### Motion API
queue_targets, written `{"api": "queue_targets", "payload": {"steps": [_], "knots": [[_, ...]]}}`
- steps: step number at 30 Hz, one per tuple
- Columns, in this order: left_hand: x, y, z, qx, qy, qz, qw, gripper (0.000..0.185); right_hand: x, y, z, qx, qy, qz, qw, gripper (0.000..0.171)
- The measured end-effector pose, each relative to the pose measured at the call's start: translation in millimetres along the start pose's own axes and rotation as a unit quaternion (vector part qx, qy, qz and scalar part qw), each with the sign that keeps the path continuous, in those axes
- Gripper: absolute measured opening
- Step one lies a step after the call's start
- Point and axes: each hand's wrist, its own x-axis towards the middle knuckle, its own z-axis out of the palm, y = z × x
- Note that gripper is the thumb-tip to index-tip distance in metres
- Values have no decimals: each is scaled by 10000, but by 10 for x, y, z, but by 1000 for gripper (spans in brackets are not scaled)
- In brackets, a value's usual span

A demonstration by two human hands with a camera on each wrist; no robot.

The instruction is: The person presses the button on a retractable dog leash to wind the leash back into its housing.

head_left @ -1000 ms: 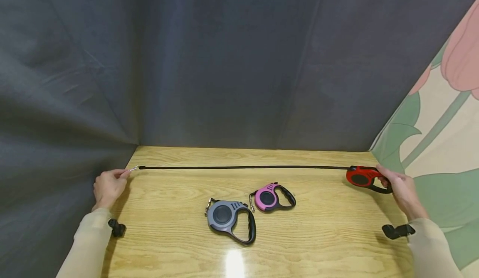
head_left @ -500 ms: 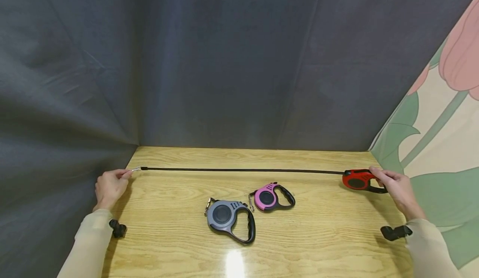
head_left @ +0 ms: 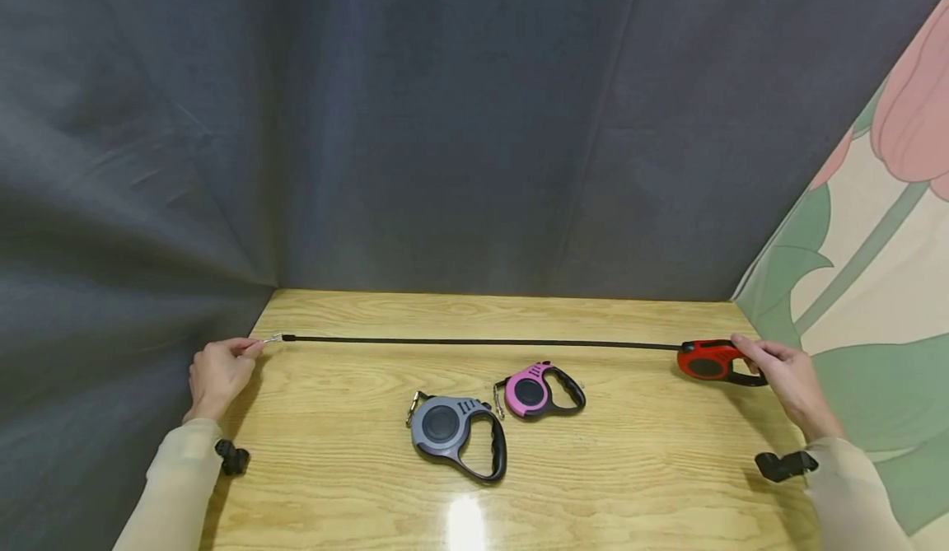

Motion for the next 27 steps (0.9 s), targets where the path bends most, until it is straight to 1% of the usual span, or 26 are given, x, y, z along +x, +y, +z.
{"api": "queue_targets", "payload": {"steps": [5,10,16,20,27], "knots": [[-17,31,5,-16,6,75,10000,35,-11,-61,38,87,-86,-96,9999,52],[-16,29,-2,-22,-80,42,10000,36,-23,-89,74,181,-147,-189,9995,51],[-21,5,5,-3,-112,-12,9999,36,-28,-109,96,99,-115,-274,9995,52],[-31,-10,15,34,-91,-43,9999,36,-31,-135,121,19,-189,-313,9993,51],[-34,29,13,-9,-165,85,9998,35,-8,-200,189,-182,-303,-458,9983,53]]}}
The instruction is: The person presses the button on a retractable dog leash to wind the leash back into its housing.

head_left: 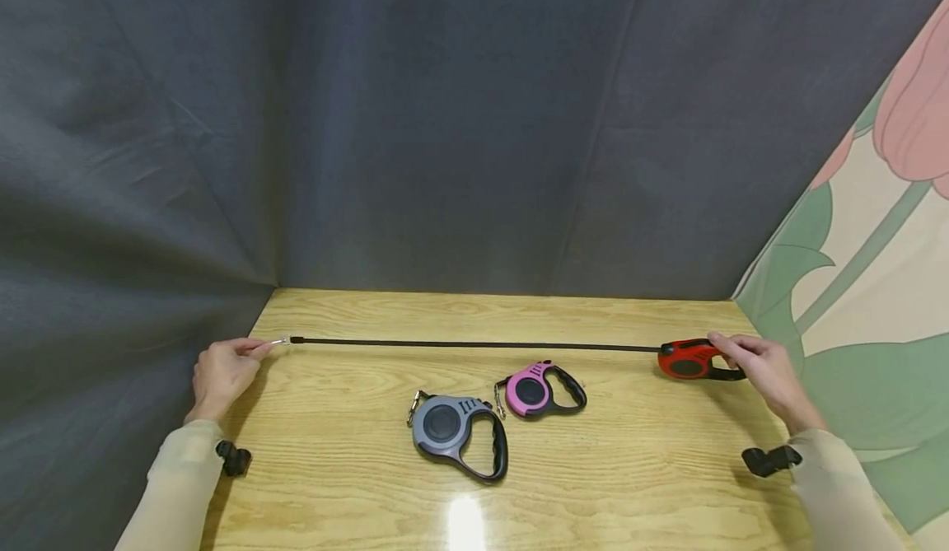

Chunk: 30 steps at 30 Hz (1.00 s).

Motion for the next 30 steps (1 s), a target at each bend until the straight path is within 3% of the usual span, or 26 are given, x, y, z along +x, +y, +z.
{"api": "queue_targets", "payload": {"steps": [16,30], "knots": [[9,77,22,59,-21,143,9999,38,103,-193,101,-102,-252,-285,9992,48],[-30,147,11,124,-108,604,9980,39,90,-240,214,-117,-194,-535,9983,42]]}}
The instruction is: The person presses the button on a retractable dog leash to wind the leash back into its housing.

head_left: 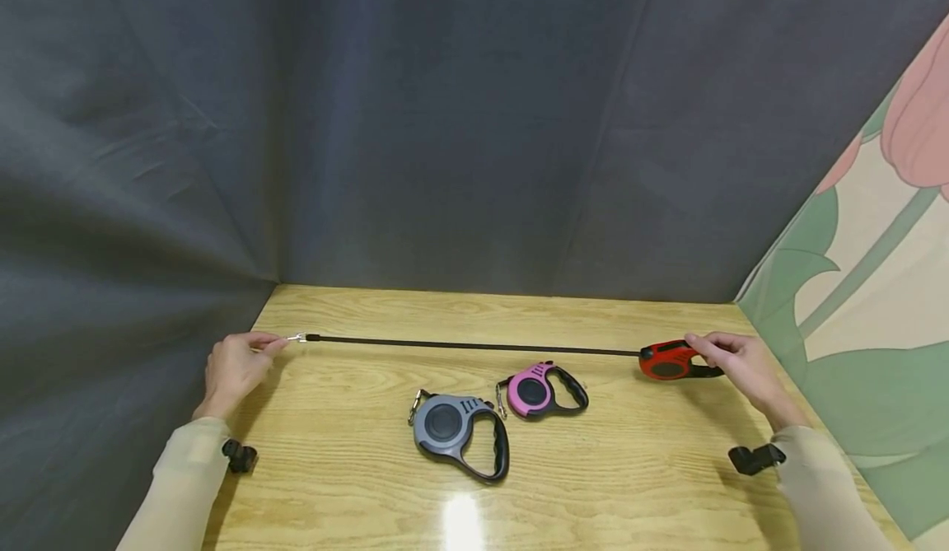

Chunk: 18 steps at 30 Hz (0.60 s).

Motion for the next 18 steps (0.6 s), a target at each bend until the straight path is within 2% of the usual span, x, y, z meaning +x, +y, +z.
{"api": "queue_targets", "payload": {"steps": [11,18], "knots": [[-30,86,10,-19,17,128,9999,36,7,-11,44,-176,-166,44,9997,39],[-48,90,2,-97,-93,132,9998,33,-3,-51,48,-217,-248,98,9994,42]]}}
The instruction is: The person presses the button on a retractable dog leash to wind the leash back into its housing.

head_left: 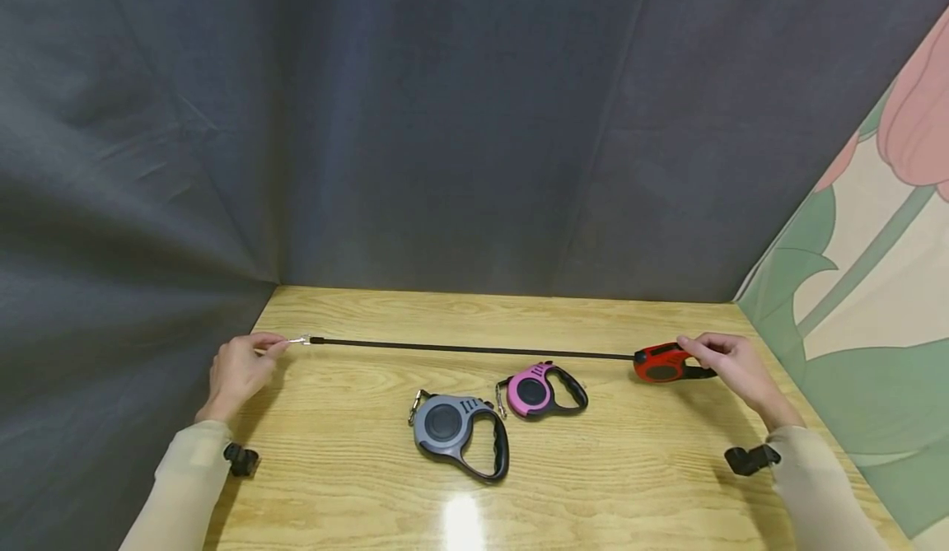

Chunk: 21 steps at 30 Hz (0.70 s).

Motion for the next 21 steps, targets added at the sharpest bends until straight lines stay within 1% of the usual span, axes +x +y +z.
{"api": "queue_targets", "payload": {"steps": [6,15,21], "knots": [[-4,14,10,-20,-106,29,9999,34,-5,-92,12,-114,-56,19,9999,42],[-15,123,-9,-64,-33,279,9996,27,8,-139,41,-127,-89,-20,9999,41],[-17,135,0,-54,-40,280,9996,24,-1,-182,61,-105,-105,-119,9998,41]]}}
